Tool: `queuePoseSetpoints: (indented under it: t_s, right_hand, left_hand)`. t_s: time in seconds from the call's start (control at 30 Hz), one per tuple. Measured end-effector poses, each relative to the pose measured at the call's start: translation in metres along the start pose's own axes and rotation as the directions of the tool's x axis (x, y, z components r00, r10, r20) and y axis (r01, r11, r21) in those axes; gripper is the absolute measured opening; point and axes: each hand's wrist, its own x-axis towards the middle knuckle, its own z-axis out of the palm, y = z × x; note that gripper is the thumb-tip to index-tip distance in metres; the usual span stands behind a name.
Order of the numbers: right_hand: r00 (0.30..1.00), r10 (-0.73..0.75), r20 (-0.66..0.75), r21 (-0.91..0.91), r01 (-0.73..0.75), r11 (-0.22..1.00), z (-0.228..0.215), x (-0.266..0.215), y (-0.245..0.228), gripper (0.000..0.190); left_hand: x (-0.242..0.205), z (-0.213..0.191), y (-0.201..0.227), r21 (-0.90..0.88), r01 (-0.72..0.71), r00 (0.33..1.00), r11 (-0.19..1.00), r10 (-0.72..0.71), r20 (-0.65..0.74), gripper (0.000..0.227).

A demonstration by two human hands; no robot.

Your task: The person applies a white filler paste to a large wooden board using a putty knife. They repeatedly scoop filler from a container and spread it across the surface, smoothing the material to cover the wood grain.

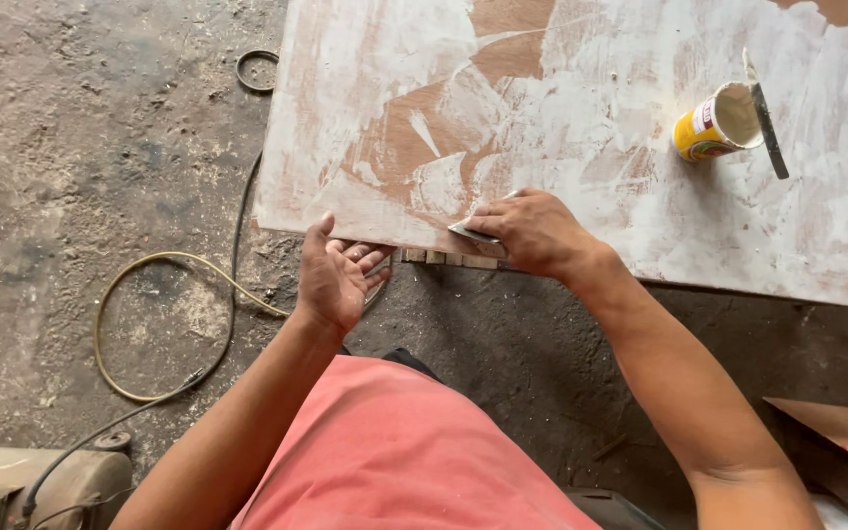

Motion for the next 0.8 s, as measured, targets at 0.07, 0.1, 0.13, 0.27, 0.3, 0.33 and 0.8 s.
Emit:
queuePoseSetpoints:
  t_s: [0.07,0.1,0.13,0.27,0.3,0.33,0.8]
  right_hand:
    - [0.998,-0.013,0.054,-0.028,0.014,0.999,0.007,-0.008,-0.003,0.033]
    - [0.998,-0.048,0.041,-0.065,0.051,0.997,0.011,-0.020,-0.003,0.036]
    - [0.996,-0.084,0.028,-0.101,0.087,0.991,0.016,-0.031,-0.003,0.040]
    - [0.991,-0.127,-0.030,-0.146,0.122,0.982,0.030,-0.061,0.007,0.046]
    - [0.992,-0.125,-0.027,-0.152,0.120,0.981,0.032,-0.069,0.010,0.049]
    - [0.992,-0.123,-0.025,-0.159,0.118,0.980,0.033,-0.078,0.013,0.051]
    - [0.961,0.002,-0.275,-0.177,-0.053,0.983,0.044,-0.133,0.035,0.053]
  left_hand:
    - [-0.002,0.000,0.001,-0.011,0.007,1.000,1.000,-0.007,-0.007,0.103]
    - [0.000,0.000,0.005,-0.021,0.014,1.000,1.000,-0.014,0.003,0.104]
    - [-0.001,-0.001,0.007,-0.030,0.021,1.000,0.999,-0.020,0.014,0.105]
    - [-0.004,0.005,0.009,0.016,0.016,0.999,1.000,-0.015,-0.032,0.105]
    - [-0.004,0.005,0.010,0.015,0.019,1.000,1.000,-0.019,-0.020,0.105]
    - [-0.004,0.004,0.011,0.014,0.023,1.000,1.000,-0.023,-0.008,0.105]
    - [-0.007,0.004,0.017,0.050,0.035,0.999,0.998,-0.037,0.039,0.099]
